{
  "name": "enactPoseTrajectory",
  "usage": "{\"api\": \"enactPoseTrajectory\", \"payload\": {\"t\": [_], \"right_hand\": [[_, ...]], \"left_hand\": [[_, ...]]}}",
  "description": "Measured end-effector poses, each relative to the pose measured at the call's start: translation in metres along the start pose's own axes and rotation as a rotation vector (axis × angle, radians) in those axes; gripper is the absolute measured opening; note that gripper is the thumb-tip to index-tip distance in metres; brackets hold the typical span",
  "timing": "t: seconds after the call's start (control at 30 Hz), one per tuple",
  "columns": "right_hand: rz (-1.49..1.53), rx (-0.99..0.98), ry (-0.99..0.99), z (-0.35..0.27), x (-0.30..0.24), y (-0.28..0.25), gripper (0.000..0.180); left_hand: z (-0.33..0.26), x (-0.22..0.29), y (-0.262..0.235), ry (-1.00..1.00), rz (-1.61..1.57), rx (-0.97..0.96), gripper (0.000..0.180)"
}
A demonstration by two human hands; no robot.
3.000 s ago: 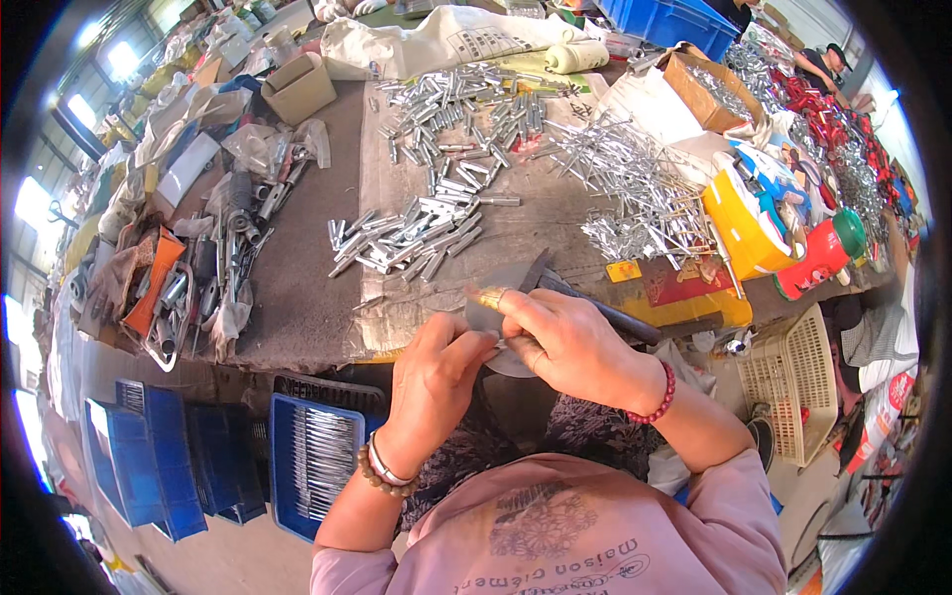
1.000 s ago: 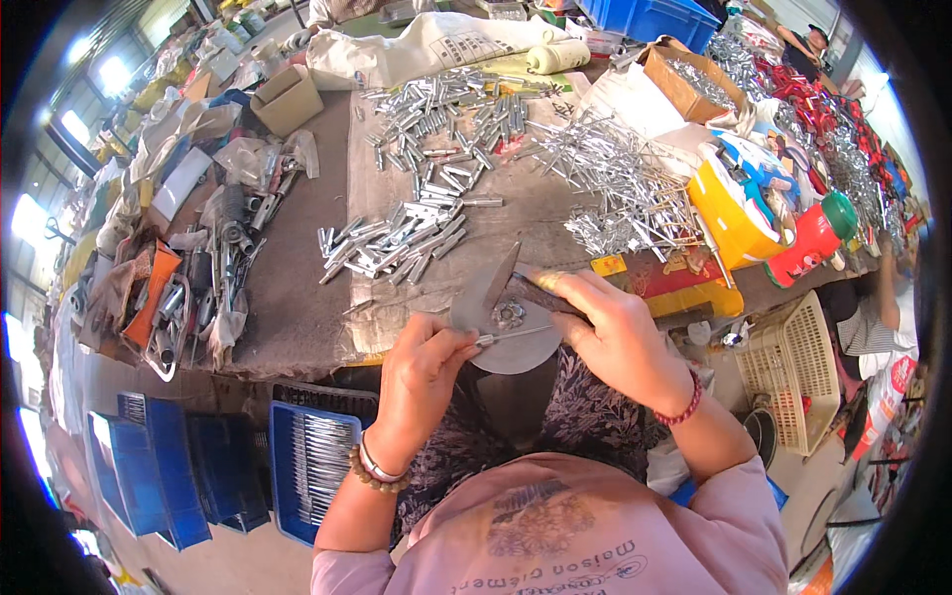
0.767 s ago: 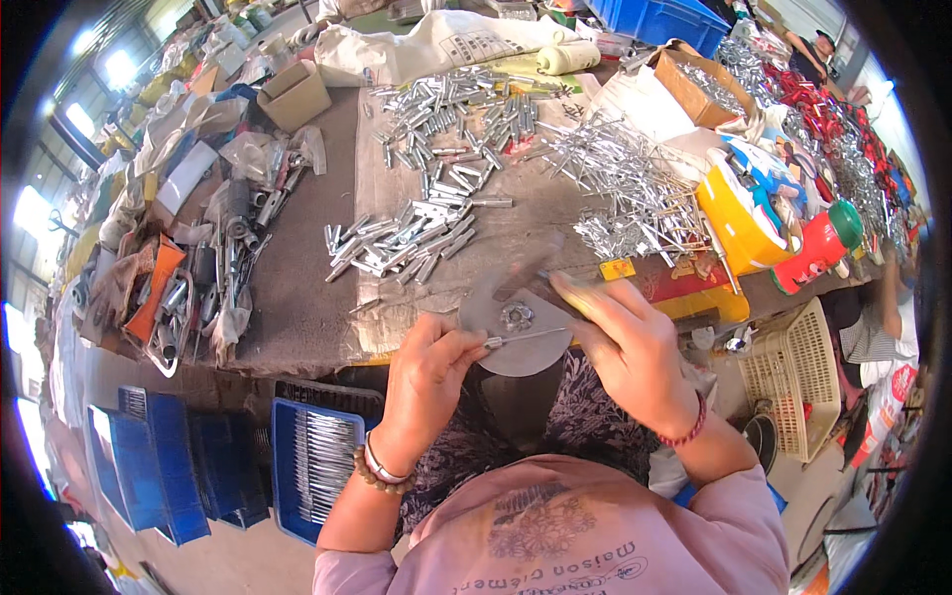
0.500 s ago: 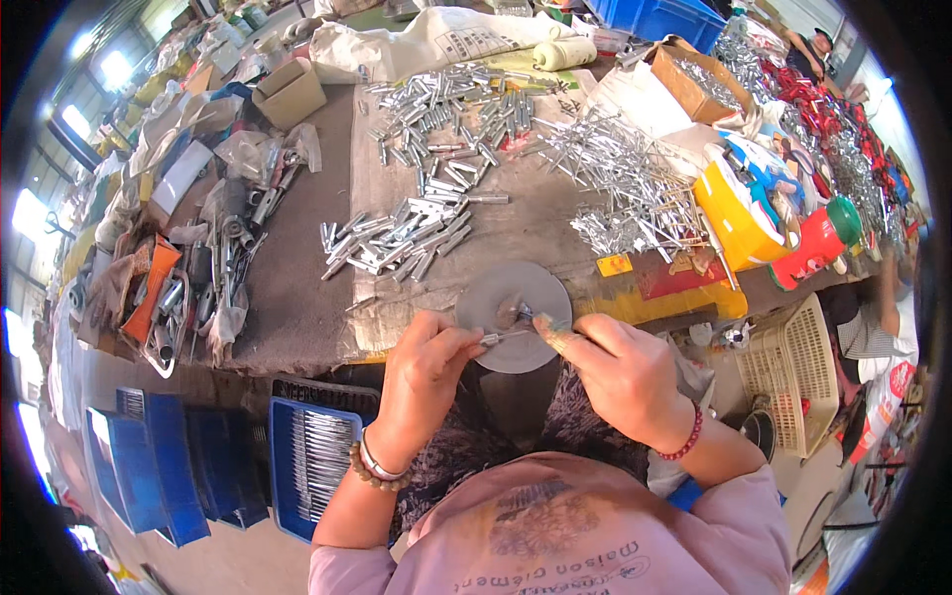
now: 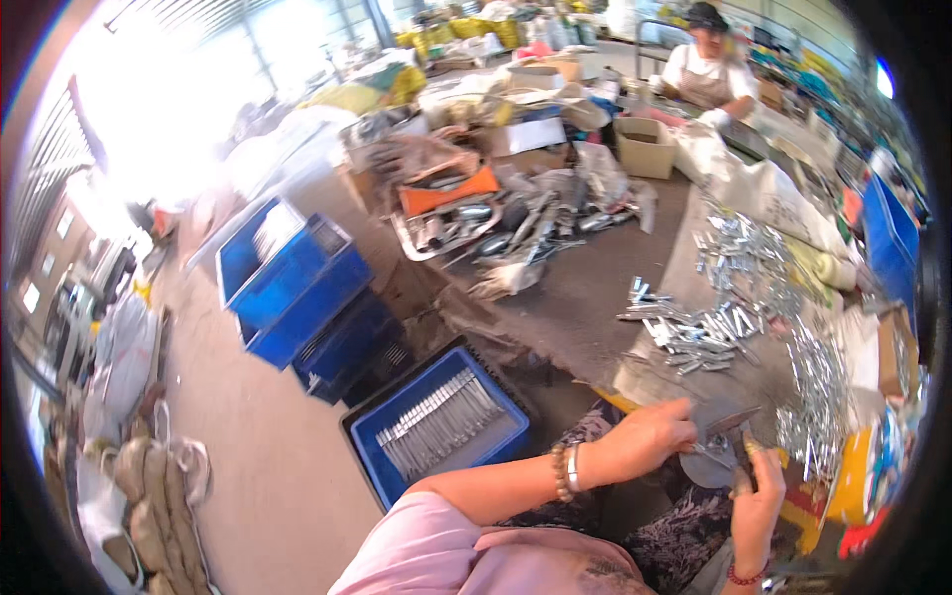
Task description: Processing small metal components using a manual press tool and sorting them into a bin.
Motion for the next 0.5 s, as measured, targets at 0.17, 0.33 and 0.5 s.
{"api": "enactPoseTrajectory", "payload": {"t": [0.17,0.33,0.5], "right_hand": [[-0.299,-0.033,-0.136,0.026,0.003,0.001,0.039],[-0.222,-0.065,-0.085,0.002,-0.028,0.016,0.025],[-0.112,-0.165,0.342,-0.02,0.001,0.019,0.023]], "left_hand": [[-0.003,0.001,-0.006,-0.027,0.018,0.031,0.009],[-0.002,-0.004,-0.005,-0.037,-0.023,0.033,0.009],[-0.002,0.0,-0.009,-0.018,-0.053,0.011,0.01]]}}
Point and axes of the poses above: each hand's wrist, its own z-axis towards the middle knuckle, its own y-axis out of the palm, x = y × z, the point moved 3 cm from there along z, towards the middle knuckle, and after that the axes turned 11 degrees about z, right-handed, at the moved point
